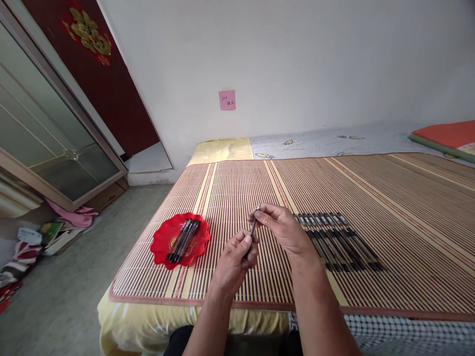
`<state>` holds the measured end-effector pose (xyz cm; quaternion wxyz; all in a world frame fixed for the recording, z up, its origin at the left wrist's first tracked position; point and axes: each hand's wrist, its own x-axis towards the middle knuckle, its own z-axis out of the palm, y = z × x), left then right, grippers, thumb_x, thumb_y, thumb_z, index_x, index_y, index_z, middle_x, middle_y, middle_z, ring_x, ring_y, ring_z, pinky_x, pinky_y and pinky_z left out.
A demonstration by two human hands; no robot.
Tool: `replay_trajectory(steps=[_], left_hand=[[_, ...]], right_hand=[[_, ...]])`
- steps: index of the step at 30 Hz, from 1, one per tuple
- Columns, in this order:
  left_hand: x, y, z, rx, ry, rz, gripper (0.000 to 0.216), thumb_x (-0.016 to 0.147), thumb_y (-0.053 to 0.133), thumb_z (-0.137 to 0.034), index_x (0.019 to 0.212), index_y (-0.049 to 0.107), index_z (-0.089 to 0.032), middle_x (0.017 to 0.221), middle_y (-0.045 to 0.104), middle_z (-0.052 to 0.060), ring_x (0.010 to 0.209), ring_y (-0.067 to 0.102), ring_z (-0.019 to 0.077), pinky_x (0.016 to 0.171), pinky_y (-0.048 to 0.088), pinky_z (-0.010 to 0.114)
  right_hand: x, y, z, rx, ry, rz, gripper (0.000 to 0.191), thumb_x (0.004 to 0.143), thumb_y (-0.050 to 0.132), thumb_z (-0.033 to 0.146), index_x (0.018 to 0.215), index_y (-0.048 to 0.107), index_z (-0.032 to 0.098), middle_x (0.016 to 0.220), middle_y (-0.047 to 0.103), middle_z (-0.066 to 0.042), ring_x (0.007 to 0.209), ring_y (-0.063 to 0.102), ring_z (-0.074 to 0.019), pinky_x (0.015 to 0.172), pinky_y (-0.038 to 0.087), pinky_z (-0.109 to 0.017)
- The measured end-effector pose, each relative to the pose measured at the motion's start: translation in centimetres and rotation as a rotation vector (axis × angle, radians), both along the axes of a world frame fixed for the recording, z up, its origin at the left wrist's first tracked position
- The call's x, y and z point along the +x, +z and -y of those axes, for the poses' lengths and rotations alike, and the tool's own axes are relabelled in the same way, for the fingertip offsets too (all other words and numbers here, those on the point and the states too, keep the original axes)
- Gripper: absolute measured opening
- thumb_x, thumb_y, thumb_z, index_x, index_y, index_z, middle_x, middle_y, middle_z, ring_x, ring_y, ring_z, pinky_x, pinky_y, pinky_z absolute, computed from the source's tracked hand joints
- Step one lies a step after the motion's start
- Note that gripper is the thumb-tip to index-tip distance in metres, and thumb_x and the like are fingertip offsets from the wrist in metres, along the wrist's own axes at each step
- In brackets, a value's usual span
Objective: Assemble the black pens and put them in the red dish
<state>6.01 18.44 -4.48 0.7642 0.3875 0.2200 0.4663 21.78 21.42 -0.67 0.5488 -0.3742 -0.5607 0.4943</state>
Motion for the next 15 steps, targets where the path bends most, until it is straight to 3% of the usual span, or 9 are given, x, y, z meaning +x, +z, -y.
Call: replay_trajectory(steps=[10,15], left_hand=[[0.54,0.20,0.28,-0.024,0.049,0.078,0.029,0.088,0.075,-0.039,0.087,0.056,-0.017,0.055,0.033,-0.010,0.045,0.018,0.0038,0.046,0.016,0.020],[0.26,0.23,0.06,-0.018,-0.002,0.051,0.028,0.090,0.073,-0.039,0.090,0.057,-0.016,0.055,0.037,-0.009,0.045,0.019,0.0035,0.046,0.014,0.021]], right_hand=[[-0.96,-0.38,-0.07,-0.014,0.028,-0.056,0.027,0.086,0.074,0.048,0.085,0.071,0.022,0.084,0.072,-0.002,0.081,0.070,-0.0166,0.080,0.060,-0.032],[-0.22,-0.70,-0.18,-0.014,0.028,-0.089,0.032,0.092,0.064,0.053,0.098,0.076,0.024,0.105,0.076,-0.008,0.097,0.072,-0.0209,0.088,0.060,-0.037]])
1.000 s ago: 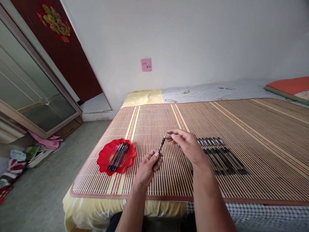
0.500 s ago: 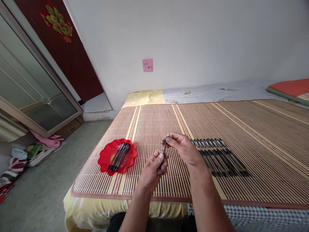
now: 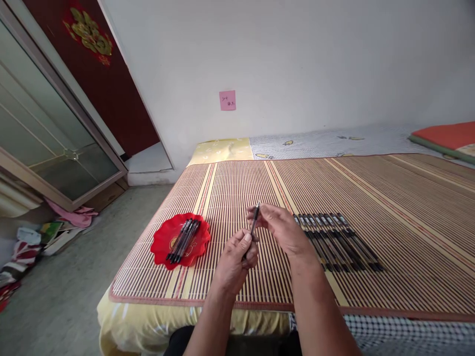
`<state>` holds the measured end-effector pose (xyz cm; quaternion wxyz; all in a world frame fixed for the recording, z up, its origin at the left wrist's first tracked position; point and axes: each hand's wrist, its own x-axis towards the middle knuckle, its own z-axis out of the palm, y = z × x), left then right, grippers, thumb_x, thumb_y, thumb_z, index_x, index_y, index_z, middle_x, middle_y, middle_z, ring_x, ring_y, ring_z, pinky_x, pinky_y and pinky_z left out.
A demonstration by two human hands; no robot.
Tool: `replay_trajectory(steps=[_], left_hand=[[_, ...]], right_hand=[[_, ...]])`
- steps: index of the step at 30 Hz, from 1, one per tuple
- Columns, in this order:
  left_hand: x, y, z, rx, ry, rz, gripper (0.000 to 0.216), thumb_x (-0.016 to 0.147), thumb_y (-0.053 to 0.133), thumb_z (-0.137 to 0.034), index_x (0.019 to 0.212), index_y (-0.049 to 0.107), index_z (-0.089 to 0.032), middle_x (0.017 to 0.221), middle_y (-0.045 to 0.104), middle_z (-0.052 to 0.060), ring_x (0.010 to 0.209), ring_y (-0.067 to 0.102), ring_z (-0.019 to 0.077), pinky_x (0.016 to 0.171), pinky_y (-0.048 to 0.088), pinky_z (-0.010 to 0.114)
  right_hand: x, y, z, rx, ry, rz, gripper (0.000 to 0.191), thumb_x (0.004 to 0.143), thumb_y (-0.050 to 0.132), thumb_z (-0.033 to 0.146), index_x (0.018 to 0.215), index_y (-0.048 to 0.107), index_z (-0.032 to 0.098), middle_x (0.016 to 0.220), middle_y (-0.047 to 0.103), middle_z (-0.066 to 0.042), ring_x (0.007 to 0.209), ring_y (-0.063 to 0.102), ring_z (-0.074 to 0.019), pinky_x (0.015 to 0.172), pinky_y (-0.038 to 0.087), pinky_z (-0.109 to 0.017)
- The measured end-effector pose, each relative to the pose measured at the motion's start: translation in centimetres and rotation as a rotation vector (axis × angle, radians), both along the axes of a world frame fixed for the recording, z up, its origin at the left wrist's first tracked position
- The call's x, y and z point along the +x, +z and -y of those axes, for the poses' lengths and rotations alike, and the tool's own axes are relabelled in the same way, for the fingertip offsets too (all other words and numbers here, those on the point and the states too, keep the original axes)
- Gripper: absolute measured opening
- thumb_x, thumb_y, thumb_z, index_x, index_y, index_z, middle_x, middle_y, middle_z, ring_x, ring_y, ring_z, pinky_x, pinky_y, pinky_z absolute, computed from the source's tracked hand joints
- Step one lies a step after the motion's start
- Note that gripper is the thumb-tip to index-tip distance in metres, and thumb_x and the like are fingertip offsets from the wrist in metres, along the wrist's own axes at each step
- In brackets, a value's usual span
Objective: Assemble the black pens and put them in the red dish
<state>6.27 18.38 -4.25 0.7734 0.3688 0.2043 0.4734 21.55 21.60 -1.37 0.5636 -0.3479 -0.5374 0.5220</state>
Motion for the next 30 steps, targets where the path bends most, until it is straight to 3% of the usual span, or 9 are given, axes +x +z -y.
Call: replay_trajectory(steps=[3,8,22,27,30], left_hand=[[-0.1,0.0,0.0,-0.008,-0.019,-0.004,0.029,0.089,0.073,-0.040,0.089,0.057,-0.016,0.055,0.036,-0.010,0.044,0.019,0.0034,0.046,0.014,0.021],[0.0,0.0,0.0,-0.007,-0.026,-0.033,0.031,0.089,0.074,-0.041,0.087,0.057,-0.015,0.054,0.038,-0.009,0.044,0.020,0.0033,0.046,0.014,0.021],[0.1,-0.1,0.2,0.031,0.005,-0.141,0.030,0.089,0.073,-0.041,0.087,0.058,-0.014,0.057,0.039,-0.009,0.047,0.023,0.0039,0.047,0.016,0.021],[0.4,0.2,0.3,0.037,0.009,-0.148,0.030,0.089,0.073,-0.040,0.086,0.059,-0.014,0.056,0.039,-0.009,0.047,0.023,0.0041,0.047,0.015,0.022],[0.4,0.2,0.3,0.036,0.009,-0.149,0.030,0.089,0.072,-0.040,0.086,0.059,-0.014,0.056,0.039,-0.009,0.047,0.024,0.0041,0.047,0.015,0.022]], right_hand=[[0.5,0.1,0.0,0.018,-0.053,-0.117,0.033,0.095,0.060,0.050,0.105,0.075,0.023,0.113,0.075,-0.010,0.101,0.071,-0.0219,0.086,0.060,-0.037],[0.9,0.5,0.1,-0.001,-0.116,-0.108,0.026,0.087,0.068,0.041,0.103,0.076,0.023,0.117,0.075,-0.010,0.105,0.070,-0.0241,0.087,0.059,-0.038],[1.7,0.4,0.1,-0.028,-0.084,-0.159,0.016,0.079,0.083,0.036,0.083,0.074,0.024,0.097,0.073,-0.003,0.096,0.065,-0.0196,0.092,0.050,-0.036],[1.9,0.2,0.1,0.007,-0.037,-0.168,0.016,0.091,0.070,0.038,0.098,0.078,0.026,0.109,0.072,-0.007,0.104,0.064,-0.0224,0.095,0.049,-0.039],[2.0,0.2,0.2,0.021,-0.023,-0.158,0.015,0.090,0.071,0.035,0.098,0.079,0.026,0.106,0.073,-0.007,0.104,0.064,-0.0225,0.096,0.048,-0.039]])
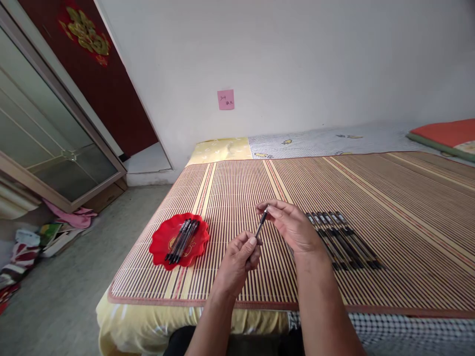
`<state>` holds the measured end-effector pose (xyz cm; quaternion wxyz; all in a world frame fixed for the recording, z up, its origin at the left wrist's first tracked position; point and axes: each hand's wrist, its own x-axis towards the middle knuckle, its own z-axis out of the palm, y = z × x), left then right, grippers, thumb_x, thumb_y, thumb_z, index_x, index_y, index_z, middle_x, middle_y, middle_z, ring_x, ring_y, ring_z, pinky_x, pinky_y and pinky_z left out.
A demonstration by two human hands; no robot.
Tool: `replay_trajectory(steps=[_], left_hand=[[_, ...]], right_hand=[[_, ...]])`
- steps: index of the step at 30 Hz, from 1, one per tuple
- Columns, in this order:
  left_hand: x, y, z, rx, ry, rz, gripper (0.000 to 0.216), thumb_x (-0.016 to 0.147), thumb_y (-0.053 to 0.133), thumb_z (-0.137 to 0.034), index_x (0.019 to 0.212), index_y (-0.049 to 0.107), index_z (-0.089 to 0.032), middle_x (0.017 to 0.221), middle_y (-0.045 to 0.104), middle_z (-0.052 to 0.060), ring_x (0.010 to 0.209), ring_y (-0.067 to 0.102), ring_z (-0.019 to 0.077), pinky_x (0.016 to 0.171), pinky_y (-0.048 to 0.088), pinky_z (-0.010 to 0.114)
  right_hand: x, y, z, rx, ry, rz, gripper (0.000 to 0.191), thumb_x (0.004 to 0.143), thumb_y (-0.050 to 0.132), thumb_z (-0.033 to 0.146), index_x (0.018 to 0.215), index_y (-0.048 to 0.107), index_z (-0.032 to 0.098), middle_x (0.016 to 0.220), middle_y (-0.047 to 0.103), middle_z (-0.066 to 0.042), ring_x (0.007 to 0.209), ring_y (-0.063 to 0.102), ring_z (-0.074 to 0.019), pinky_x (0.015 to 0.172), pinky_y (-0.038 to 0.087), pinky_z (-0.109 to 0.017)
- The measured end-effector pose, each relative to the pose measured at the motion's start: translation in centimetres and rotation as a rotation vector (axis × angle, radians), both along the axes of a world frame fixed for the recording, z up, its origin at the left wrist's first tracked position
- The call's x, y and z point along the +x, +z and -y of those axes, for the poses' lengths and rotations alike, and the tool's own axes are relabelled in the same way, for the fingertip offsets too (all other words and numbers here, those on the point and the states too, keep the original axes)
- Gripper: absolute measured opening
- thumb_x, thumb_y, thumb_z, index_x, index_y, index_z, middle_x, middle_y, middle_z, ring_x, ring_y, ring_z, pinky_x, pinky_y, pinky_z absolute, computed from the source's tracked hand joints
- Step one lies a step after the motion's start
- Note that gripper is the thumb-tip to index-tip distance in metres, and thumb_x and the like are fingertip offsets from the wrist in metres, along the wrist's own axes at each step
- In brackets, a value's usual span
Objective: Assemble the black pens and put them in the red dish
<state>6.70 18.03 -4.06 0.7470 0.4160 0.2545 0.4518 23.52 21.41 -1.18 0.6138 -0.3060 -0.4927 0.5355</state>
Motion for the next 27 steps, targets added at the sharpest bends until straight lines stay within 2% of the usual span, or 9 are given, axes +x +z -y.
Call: replay_trajectory(steps=[5,9,12,15,18,21,23,27], left_hand=[[0.01,-0.13,-0.01,-0.003,0.002,0.006,0.030,0.089,0.073,-0.040,0.085,0.058,-0.014,0.057,0.040,-0.009,0.047,0.024,0.0037,0.046,0.015,0.022],[0.09,-0.25,-0.06,-0.007,-0.001,0.019,0.030,0.089,0.073,-0.040,0.085,0.058,-0.014,0.057,0.039,-0.009,0.046,0.024,0.0036,0.046,0.015,0.021],[0.09,-0.36,0.00,-0.010,-0.007,0.028,0.028,0.090,0.072,-0.038,0.086,0.058,-0.014,0.057,0.041,-0.009,0.046,0.025,0.0034,0.047,0.016,0.021],[0.04,-0.45,0.09,-0.006,-0.010,0.028,0.027,0.091,0.071,-0.037,0.087,0.059,-0.014,0.058,0.041,-0.008,0.047,0.025,0.0034,0.047,0.017,0.021],[0.02,-0.42,0.10,0.000,-0.007,0.009,0.027,0.092,0.070,-0.038,0.087,0.060,-0.014,0.058,0.040,-0.008,0.047,0.025,0.0035,0.047,0.018,0.021],[0.06,-0.29,0.07,-0.005,-0.002,0.005,0.028,0.091,0.071,-0.039,0.086,0.059,-0.014,0.058,0.041,-0.008,0.047,0.025,0.0036,0.047,0.017,0.021],[0.09,-0.21,0.06,-0.010,0.000,0.008,0.029,0.090,0.072,-0.039,0.085,0.059,-0.014,0.058,0.041,-0.008,0.047,0.025,0.0036,0.047,0.017,0.021],[0.06,-0.28,0.12,-0.010,-0.004,0.000,0.028,0.091,0.071,-0.040,0.087,0.060,-0.014,0.059,0.041,-0.008,0.048,0.025,0.0039,0.047,0.018,0.021]], right_hand=[[-0.04,-0.14,-0.28,-0.037,-0.051,-0.006,0.015,0.079,0.083,0.037,0.081,0.076,0.024,0.093,0.072,-0.003,0.093,0.063,-0.0191,0.094,0.046,-0.036],[0.07,-0.23,-0.33,-0.021,-0.034,-0.032,0.020,0.088,0.074,0.044,0.094,0.078,0.025,0.103,0.073,-0.006,0.100,0.064,-0.0221,0.095,0.047,-0.039],[0.21,-0.20,-0.15,0.006,-0.011,-0.010,0.019,0.091,0.069,0.040,0.099,0.079,0.025,0.108,0.073,-0.007,0.103,0.064,-0.0234,0.099,0.046,-0.042],[0.27,-0.22,-0.16,-0.011,-0.042,0.020,0.014,0.083,0.077,0.037,0.091,0.078,0.025,0.097,0.073,-0.005,0.099,0.064,-0.0222,0.101,0.045,-0.041],[0.32,-0.25,-0.32,-0.046,-0.089,0.040,0.018,0.078,0.083,0.040,0.080,0.075,0.024,0.092,0.071,-0.004,0.095,0.063,-0.0213,0.098,0.045,-0.040],[0.40,-0.16,-0.26,-0.026,-0.062,0.046,0.023,0.087,0.074,0.047,0.090,0.077,0.024,0.099,0.073,-0.006,0.099,0.064,-0.0230,0.097,0.045,-0.041],[0.47,-0.11,-0.07,0.000,-0.018,0.036,0.024,0.091,0.068,0.046,0.099,0.078,0.025,0.104,0.073,-0.007,0.103,0.064,-0.0240,0.099,0.045,-0.043],[0.57,-0.29,0.06,-0.004,-0.013,0.050,0.016,0.086,0.075,0.037,0.097,0.079,0.026,0.100,0.074,-0.006,0.102,0.064,-0.0228,0.103,0.043,-0.043]])
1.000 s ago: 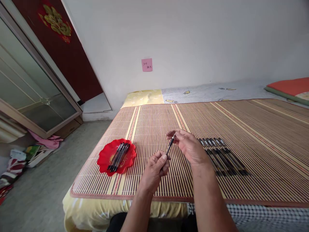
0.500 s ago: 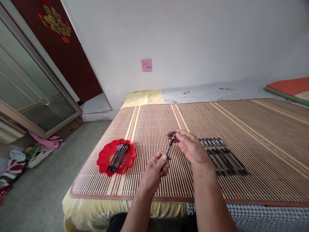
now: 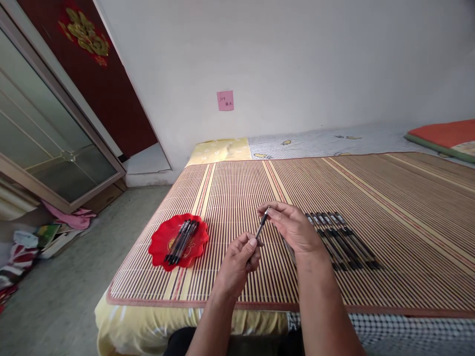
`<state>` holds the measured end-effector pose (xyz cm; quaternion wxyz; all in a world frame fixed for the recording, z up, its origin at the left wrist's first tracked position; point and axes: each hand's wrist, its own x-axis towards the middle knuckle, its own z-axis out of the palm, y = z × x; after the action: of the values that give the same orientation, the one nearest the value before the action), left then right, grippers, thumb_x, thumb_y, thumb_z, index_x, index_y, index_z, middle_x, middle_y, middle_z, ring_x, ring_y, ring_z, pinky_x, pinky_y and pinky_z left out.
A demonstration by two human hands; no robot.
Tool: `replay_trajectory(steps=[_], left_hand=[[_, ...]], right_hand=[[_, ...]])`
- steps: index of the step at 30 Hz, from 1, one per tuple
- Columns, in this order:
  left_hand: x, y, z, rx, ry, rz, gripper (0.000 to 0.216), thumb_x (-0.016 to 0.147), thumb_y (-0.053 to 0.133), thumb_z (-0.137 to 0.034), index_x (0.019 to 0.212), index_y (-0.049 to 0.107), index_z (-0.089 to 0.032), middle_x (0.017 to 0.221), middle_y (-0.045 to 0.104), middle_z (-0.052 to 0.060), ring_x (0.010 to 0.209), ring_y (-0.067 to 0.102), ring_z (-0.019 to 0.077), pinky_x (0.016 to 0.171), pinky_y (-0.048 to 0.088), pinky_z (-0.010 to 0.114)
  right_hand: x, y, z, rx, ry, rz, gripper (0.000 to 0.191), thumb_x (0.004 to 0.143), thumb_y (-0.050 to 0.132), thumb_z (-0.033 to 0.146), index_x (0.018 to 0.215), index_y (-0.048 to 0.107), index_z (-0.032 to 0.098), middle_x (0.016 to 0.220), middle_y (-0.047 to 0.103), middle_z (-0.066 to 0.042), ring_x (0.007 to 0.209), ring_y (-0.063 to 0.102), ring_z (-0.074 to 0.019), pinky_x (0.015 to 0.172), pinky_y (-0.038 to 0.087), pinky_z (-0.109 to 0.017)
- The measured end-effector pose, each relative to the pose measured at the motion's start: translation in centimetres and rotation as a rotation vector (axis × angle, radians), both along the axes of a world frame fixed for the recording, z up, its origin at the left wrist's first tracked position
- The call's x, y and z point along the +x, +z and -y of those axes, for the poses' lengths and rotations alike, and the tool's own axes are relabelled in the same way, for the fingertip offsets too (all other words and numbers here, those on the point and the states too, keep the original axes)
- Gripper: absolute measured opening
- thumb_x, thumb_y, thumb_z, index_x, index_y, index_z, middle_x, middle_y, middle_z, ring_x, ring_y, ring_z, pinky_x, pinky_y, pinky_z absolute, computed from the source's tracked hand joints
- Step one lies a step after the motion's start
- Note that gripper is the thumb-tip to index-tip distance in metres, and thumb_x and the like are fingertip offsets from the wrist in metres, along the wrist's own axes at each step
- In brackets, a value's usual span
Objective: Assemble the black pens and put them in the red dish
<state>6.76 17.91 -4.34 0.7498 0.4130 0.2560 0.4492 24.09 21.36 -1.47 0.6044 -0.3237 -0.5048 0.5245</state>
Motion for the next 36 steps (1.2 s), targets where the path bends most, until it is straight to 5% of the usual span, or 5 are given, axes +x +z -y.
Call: replay_trajectory(steps=[4,10,15,23,36], left_hand=[[0.1,-0.2,0.1,0.014,0.000,-0.005,0.029,0.091,0.071,-0.040,0.087,0.060,-0.014,0.059,0.041,-0.008,0.047,0.025,0.0039,0.047,0.018,0.020],[0.2,0.0,0.1,0.006,0.000,0.005,0.028,0.091,0.071,-0.040,0.087,0.060,-0.014,0.057,0.040,-0.009,0.046,0.024,0.0038,0.046,0.018,0.020],[0.2,-0.1,0.0,0.017,-0.001,0.001,0.029,0.090,0.071,-0.041,0.087,0.059,-0.014,0.057,0.042,-0.009,0.046,0.027,0.0034,0.046,0.019,0.019],[0.9,-0.2,0.1,0.105,0.173,-0.187,0.041,0.080,0.079,-0.049,0.078,0.052,-0.018,0.059,0.066,-0.001,0.042,0.048,0.0065,0.044,0.034,0.018],[1.6,-0.1,1.3,0.267,0.497,-0.537,0.025,0.086,0.073,-0.033,0.075,0.054,-0.020,0.062,0.064,-0.001,0.052,0.063,0.0135,0.053,0.049,0.023]], right_hand=[[0.0,-0.1,-0.3,-0.035,-0.047,-0.004,0.015,0.078,0.083,0.038,0.080,0.076,0.024,0.090,0.070,-0.003,0.091,0.062,-0.0194,0.099,0.044,-0.039],[0.0,0.5,0.0,-0.012,0.006,-0.012,0.023,0.090,0.070,0.044,0.099,0.079,0.025,0.103,0.073,-0.007,0.101,0.064,-0.0231,0.098,0.045,-0.041],[0.2,0.0,-0.1,-0.010,-0.032,0.022,0.017,0.084,0.077,0.040,0.091,0.079,0.025,0.096,0.075,-0.005,0.098,0.064,-0.0224,0.099,0.044,-0.040],[0.4,-0.8,-0.5,0.013,-0.048,0.087,0.014,0.088,0.074,0.038,0.092,0.077,0.025,0.099,0.072,-0.003,0.100,0.062,-0.0195,0.103,0.041,-0.037],[0.0,-0.3,-0.5,0.064,-0.085,0.183,0.019,0.087,0.074,0.045,0.086,0.076,0.027,0.092,0.071,-0.003,0.095,0.063,-0.0206,0.095,0.047,-0.036]])
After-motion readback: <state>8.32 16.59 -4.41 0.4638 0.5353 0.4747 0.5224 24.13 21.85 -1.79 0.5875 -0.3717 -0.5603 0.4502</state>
